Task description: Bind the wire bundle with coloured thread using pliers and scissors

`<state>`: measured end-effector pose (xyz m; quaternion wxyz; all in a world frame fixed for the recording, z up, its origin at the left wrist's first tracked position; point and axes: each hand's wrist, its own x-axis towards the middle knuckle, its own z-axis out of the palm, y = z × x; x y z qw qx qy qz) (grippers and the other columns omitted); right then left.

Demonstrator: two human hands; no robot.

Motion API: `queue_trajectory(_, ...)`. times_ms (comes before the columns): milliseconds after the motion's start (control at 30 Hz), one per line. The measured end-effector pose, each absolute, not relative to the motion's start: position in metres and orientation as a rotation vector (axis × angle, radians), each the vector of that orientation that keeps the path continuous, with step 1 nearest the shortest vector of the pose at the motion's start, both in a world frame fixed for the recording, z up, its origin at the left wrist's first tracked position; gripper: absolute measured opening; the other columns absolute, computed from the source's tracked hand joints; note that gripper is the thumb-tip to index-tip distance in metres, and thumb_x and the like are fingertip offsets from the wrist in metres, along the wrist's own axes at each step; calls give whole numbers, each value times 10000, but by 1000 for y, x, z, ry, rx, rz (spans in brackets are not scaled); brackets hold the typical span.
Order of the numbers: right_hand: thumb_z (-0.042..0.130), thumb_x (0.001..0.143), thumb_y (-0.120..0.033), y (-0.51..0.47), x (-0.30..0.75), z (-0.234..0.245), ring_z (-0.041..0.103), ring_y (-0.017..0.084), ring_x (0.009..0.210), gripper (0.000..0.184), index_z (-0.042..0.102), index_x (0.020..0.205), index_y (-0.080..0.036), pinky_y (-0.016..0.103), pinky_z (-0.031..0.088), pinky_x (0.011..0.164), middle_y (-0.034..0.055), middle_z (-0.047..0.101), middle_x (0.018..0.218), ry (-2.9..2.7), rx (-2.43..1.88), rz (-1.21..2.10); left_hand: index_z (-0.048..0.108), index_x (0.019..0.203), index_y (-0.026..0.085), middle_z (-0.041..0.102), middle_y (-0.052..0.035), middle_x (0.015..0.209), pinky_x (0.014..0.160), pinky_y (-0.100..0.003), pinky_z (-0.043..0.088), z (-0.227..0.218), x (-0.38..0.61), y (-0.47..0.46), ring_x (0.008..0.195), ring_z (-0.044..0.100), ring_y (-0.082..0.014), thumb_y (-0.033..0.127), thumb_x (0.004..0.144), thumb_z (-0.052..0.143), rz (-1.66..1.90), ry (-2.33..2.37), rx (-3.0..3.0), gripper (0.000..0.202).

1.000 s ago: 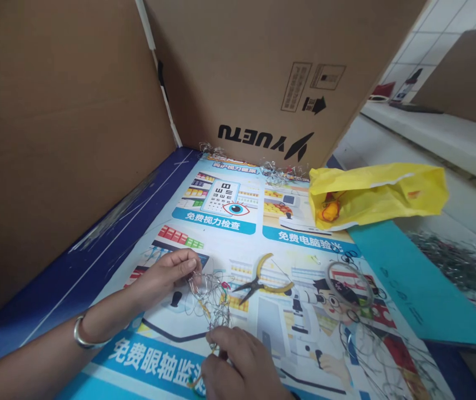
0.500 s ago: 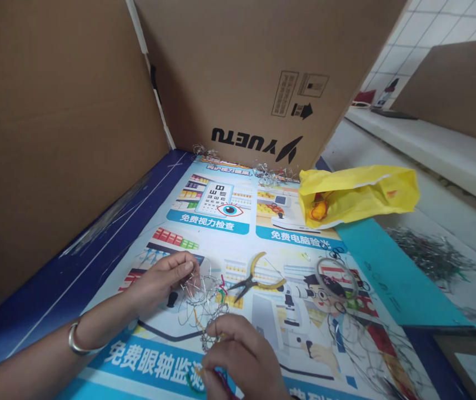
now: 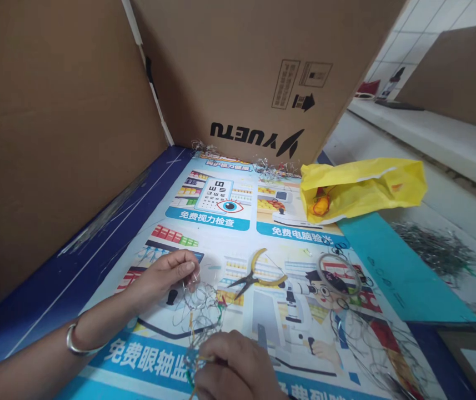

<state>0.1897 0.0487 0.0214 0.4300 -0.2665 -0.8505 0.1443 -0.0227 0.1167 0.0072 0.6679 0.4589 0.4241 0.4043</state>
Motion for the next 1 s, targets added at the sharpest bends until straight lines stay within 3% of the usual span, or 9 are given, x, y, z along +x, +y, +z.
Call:
queue_trajectory(133,393,898,-183,48,183,18,591,95,516,273,566,689,-216,171,492,490,22,647,695,-2029,-649,321,556,785,160,619,-3,654,565,-241,424,9,-21,114,553,566,-110,395,783,630,886,949,1061,247)
queue_trajectory(333,511,794,-69,46,191,35,633,133,787,149,591,784,-195,217,520,713,51,652,861,-2083,-839,549,548,798,166,608,16,630,561,-248,429,8,-18,112,535,570,-108,333,788,622,925,969,1043,183)
queue_trajectory(433,492,804,-77,61,198,37,615,131,738,132,563,794,-188,223,512,676,33,636,764,-2038,-861,633,543,785,166,600,27,626,551,-233,411,7,-18,112,530,557,-96,287,817,587,981,1002,1039,132)
queue_trajectory(600,445,841,-133,90,209,19,552,114,566,175,557,716,-184,210,440,528,6,581,642,-2199,-1158,450,539,758,166,591,17,655,564,-223,398,10,-17,110,571,524,-97,271,838,560,1090,1121,1062,133)
queue_trajectory(800,392,875,-142,98,217,14,603,160,703,271,623,733,-154,252,483,620,71,606,736,-2463,-1124,112,534,783,178,588,19,660,566,-222,410,16,-15,107,585,521,-103,279,840,553,1159,1195,1057,118)
queue_trajectory(1000,522,834,-208,105,204,45,559,145,695,146,539,693,-176,252,458,624,35,571,742,-2232,-1142,443,545,791,180,591,22,682,573,-213,417,13,-15,106,604,523,-98,291,848,549,1152,1184,1068,125)
